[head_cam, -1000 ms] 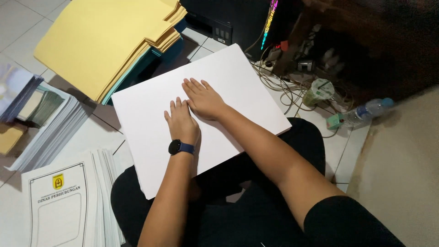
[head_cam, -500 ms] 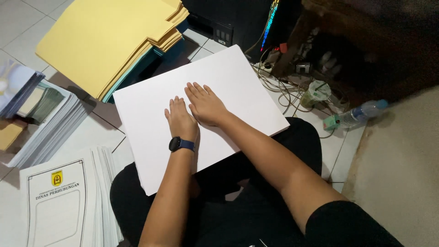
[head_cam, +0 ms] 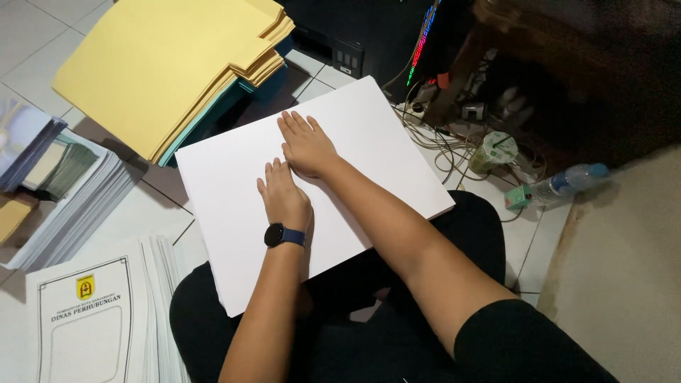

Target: Inserting printed paper sheets into white folders and stacking them.

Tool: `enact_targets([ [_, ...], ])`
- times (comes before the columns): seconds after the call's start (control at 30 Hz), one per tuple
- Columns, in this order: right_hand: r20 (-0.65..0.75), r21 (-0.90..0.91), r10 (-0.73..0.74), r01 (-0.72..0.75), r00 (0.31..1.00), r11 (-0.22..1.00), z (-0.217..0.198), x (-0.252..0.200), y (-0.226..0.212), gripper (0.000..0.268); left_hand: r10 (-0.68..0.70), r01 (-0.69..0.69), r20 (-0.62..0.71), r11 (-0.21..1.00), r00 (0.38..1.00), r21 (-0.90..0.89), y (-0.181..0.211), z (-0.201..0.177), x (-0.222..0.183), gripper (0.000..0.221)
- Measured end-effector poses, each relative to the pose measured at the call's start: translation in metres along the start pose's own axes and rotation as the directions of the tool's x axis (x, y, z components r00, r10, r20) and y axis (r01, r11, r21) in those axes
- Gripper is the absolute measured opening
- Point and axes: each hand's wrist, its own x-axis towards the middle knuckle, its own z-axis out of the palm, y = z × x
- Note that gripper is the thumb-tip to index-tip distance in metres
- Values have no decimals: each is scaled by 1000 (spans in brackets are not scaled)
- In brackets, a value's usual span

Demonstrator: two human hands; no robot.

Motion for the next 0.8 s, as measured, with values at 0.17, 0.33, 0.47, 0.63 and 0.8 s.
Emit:
enact_targets([
  [0.17, -14, -21, 5, -5, 1000, 1000, 12, 24, 5, 64, -7, 6, 30, 1000, 1000, 13, 4, -6, 1, 48],
  [0.33, 19, 19, -9, 8, 1000, 1000, -1, -1, -4, 65, -34, 34, 8, 999, 999, 33, 1, 0, 3, 47],
  [0.47, -26, 37, -53, 54, 998, 998, -1, -50, -11, 65, -62, 54, -83, 994, 995, -90, 1, 3, 5, 35],
  [0.63, -15, 42, -95, 96, 995, 995, -1, -111, -19, 64, -117, 65, -199, 966, 973, -249, -20, 28, 7, 39],
  [0.8, 10, 47, -74, 74, 997, 996, 0, -92, -15, 65, -118, 69, -174, 963, 978, -262, -20, 39, 11, 45],
])
